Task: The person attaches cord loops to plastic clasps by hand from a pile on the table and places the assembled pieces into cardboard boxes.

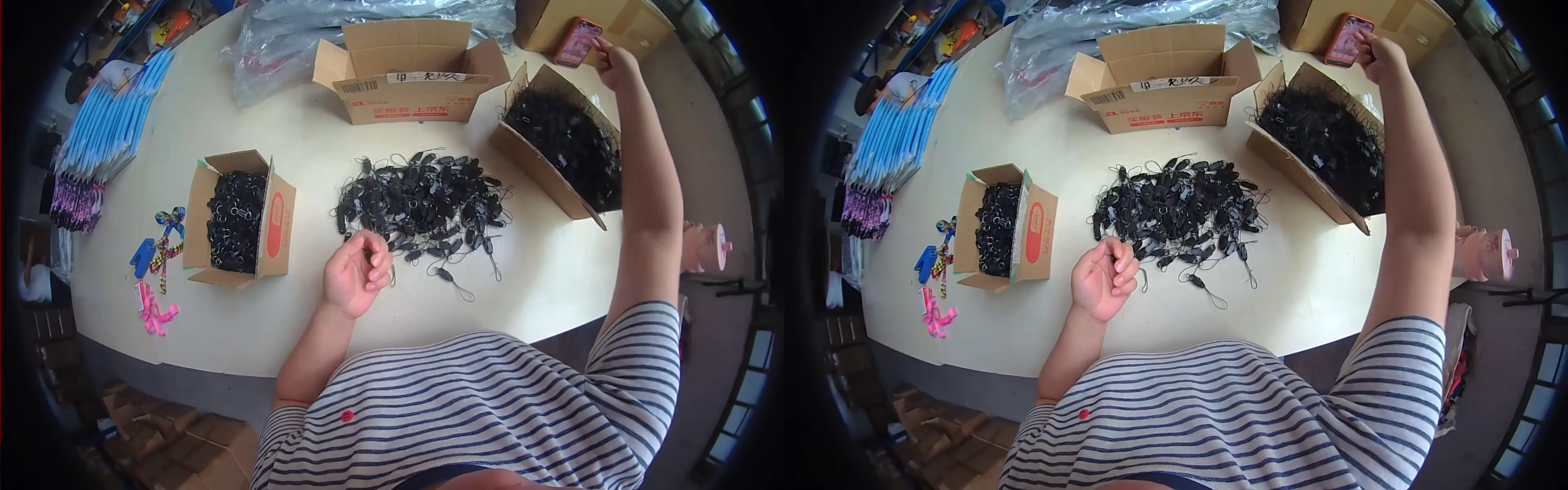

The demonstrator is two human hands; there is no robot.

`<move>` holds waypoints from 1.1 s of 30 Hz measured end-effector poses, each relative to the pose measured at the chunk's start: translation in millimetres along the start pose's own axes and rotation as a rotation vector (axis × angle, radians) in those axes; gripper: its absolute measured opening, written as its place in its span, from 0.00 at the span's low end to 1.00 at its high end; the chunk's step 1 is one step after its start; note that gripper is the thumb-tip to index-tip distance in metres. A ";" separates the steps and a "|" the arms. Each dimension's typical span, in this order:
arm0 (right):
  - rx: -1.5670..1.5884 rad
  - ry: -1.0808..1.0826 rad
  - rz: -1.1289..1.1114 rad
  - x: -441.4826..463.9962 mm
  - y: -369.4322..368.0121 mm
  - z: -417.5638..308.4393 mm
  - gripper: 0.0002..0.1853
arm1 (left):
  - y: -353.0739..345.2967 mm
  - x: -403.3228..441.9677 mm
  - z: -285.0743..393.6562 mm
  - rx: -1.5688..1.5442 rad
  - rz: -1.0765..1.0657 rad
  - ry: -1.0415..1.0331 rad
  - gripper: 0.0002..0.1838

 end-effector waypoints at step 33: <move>0.494 -0.005 0.249 206.9 64.9 -47.0 0.14 | 20.8 -5.7 45.6 0.345 0.326 -0.265 0.09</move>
Point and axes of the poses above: each hand's wrist, its own x-axis towards the middle knuckle, its own y-axis out of the back of the hand, z = x × y, the point moved 10 cm from there along x, towards the middle knuckle, and after that the axes turned 8 degrees about -x, right-handed, at the moved point
